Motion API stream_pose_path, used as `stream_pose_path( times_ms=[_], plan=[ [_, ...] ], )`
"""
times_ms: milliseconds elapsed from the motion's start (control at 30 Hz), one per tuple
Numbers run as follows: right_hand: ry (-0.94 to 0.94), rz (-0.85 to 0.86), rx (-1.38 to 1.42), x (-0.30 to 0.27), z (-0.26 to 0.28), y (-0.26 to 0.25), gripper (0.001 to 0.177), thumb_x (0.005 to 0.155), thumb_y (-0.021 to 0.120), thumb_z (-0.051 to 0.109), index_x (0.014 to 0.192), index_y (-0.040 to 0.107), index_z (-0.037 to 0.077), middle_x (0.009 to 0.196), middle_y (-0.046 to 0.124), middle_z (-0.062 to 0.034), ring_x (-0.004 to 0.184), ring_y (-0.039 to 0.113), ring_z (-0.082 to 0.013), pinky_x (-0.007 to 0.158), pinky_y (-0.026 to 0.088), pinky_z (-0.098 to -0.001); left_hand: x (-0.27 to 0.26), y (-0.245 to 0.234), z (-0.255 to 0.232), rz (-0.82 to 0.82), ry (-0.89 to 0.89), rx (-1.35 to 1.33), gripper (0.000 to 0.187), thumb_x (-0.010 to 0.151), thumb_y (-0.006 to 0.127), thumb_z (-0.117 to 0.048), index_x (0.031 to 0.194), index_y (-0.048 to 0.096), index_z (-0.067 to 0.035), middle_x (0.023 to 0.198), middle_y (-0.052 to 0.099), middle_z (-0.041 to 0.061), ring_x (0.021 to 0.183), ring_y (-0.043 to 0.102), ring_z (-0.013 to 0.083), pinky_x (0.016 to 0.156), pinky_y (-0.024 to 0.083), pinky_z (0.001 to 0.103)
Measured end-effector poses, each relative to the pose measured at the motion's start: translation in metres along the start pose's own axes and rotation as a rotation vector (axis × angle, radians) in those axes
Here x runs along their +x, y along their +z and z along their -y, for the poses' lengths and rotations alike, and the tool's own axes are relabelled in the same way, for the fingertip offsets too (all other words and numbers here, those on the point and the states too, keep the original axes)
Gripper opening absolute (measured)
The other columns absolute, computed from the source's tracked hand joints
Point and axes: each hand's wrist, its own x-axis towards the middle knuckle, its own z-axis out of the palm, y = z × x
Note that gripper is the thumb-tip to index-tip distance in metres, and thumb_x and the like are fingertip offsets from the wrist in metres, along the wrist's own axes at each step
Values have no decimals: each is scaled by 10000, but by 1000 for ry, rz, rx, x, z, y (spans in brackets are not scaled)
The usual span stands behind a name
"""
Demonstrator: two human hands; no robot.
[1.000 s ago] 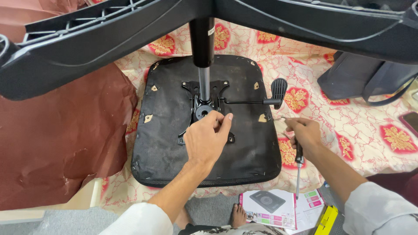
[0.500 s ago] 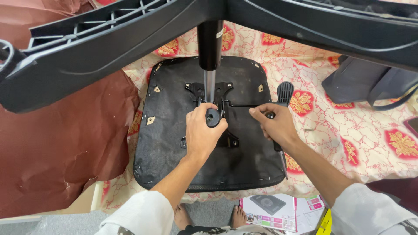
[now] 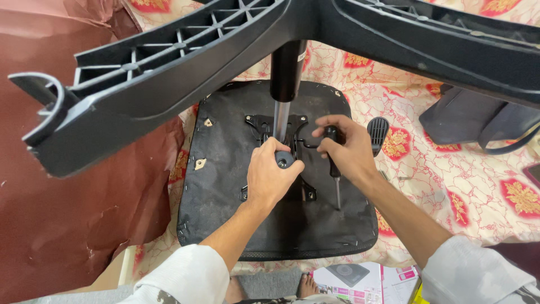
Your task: The person uses a screwdriver to tighten screws on the underside of an office chair, securing the seat to the gas lift and base. The chair is upside down on a patterned floor covering.
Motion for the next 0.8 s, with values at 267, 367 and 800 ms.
stream_pose_path(
  times_ms=[267,367,800],
  plan=[
    [-250,-208,-24,24,27,4,378,920,725,58,1279,622,1,1097,737,-79,931,700,-98,858,584,-243,35,5,18,222,-258,-345,227,761,749,-218,748,636,-22,727,701,97,666,592,158,643,482,358],
    [-241,-237,-61,28,24,9,364,950,721,89,1291,615,17,1108,726,-69,952,717,-97,864,590,-243,35,1,20,306,-251,-361,214,796,725,-259,790,696,-47,791,749,48,747,644,134,715,499,312],
    [-172,-287,-232,2,24,45,489,896,750,93,1350,571,60,1160,700,-41,976,683,-109,791,589,-260,47,-12,24,503,-184,-322,294,847,633,-305,997,766,-90,890,793,31,889,732,145,839,532,280]
  ],
)
